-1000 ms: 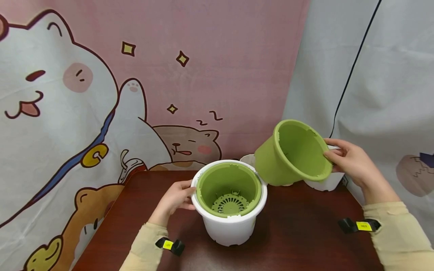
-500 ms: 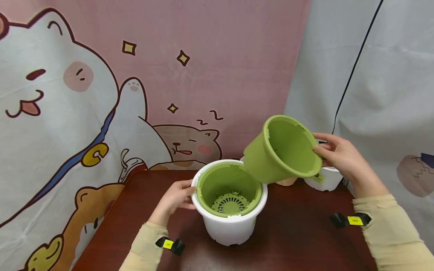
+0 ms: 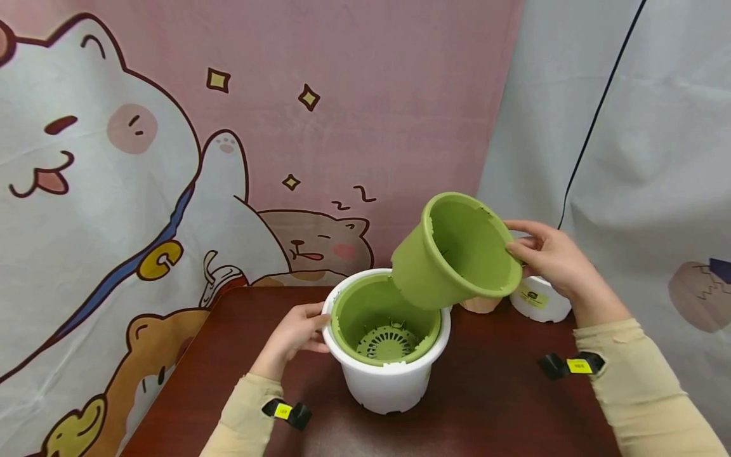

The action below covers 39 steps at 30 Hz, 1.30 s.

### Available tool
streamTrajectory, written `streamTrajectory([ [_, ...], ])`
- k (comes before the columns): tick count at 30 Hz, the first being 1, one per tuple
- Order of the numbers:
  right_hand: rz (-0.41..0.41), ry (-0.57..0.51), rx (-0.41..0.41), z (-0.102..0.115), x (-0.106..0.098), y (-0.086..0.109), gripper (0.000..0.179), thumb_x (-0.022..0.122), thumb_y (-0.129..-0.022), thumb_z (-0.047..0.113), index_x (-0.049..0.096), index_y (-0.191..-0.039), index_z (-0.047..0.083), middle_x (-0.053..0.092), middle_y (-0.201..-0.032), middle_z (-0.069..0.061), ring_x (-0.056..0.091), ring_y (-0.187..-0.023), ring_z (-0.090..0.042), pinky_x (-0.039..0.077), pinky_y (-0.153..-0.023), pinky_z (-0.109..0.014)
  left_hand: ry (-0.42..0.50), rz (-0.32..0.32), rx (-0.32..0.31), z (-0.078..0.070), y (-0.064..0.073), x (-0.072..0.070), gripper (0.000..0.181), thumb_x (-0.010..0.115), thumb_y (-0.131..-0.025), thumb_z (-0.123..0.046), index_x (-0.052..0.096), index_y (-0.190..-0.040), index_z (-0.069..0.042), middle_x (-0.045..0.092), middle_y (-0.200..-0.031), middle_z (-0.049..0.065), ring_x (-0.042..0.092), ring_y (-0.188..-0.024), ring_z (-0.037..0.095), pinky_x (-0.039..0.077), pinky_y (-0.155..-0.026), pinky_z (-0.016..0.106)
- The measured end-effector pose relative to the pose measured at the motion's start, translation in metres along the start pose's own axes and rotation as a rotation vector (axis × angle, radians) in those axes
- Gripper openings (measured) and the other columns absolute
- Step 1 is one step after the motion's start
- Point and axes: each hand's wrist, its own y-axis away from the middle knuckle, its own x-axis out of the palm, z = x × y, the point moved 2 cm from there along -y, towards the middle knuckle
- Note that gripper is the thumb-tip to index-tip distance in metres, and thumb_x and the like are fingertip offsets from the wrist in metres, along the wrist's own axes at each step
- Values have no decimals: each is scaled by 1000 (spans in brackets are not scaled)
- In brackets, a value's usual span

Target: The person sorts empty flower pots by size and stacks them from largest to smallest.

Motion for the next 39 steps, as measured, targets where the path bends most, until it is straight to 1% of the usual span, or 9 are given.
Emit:
streamTrajectory([
  [5, 13, 7, -6, 6, 7, -2, 53, 53, -102, 8, 32, -148, -10, 70, -93, 4, 69, -71, -14, 61, -58, -34, 3, 1, 0, 0, 0, 1, 46, 54, -101, -10, 46, -143, 7, 66, -96, 17, 67, -68, 21, 62, -57, 36],
  [9, 25, 11, -6, 9, 12, -5, 53, 53, -103, 9, 32, -148, -9, 70, -94, 4, 68, -72, -12, 60, -58, -32, 5, 0, -1, 1, -1, 1, 46, 53, -101, -9, 45, -143, 8, 66, -97, 17, 68, -69, 22, 62, -58, 36],
  [12, 39, -17, -9, 9, 17, -8, 53, 53, -102, 8, 32, -148, -10, 71, -97, 0, 69, -73, -13, 60, -58, -32, 4, -1, -3, 2, -1, 1, 46, 53, -101, -8, 45, -143, 8, 66, -96, 18, 68, -69, 23, 62, -58, 36],
  [18, 72, -109, -5, 11, 26, -10, 52, 51, -102, 4, 30, -148, -11, 71, -99, -7, 71, -72, -17, 62, -61, -36, 2, -9, -5, 2, -2, 0, 45, 53, -100, -8, 47, -143, 6, 66, -96, 18, 68, -69, 24, 62, -59, 37],
  [21, 88, -114, -6, 12, 30, -12, 52, 51, -102, 4, 31, -147, -12, 70, -104, -16, 71, -73, -18, 62, -63, -38, 2, -13, -5, 2, -2, 0, 45, 53, -100, -8, 47, -143, 6, 66, -96, 18, 68, -69, 24, 62, -58, 37],
  [26, 107, -51, -15, 15, 37, -14, 49, 51, -102, 4, 34, -146, -10, 64, -113, -32, 71, -74, -17, 62, -65, -37, 2, -9, 0, 3, -2, 0, 45, 53, -100, -8, 47, -142, 7, 66, -96, 18, 68, -69, 23, 62, -58, 37],
  [30, 121, -14, -1, 17, 42, -15, 50, 52, -102, 5, 35, -147, -8, 62, -115, -33, 71, -75, -18, 62, -65, -35, 2, -9, -3, 3, -2, 0, 45, 53, -100, -8, 46, -142, 7, 66, -97, 18, 68, -69, 22, 62, -58, 36],
  [36, 137, -21, 30, 19, 51, -16, 49, 52, -101, 4, 37, -147, -6, 64, -113, -31, 71, -74, -18, 62, -66, -36, 4, -13, -11, 2, -1, 0, 45, 53, -100, -8, 46, -143, 7, 66, -97, 18, 68, -68, 22, 62, -58, 36],
  [39, 152, -13, 32, 18, 54, -17, 49, 52, -101, 3, 36, -147, -7, 64, -113, -32, 70, -74, -18, 62, -65, -37, 5, -10, -9, 1, 0, 1, 46, 53, -100, -8, 46, -143, 8, 66, -97, 18, 68, -68, 22, 62, -57, 36],
])
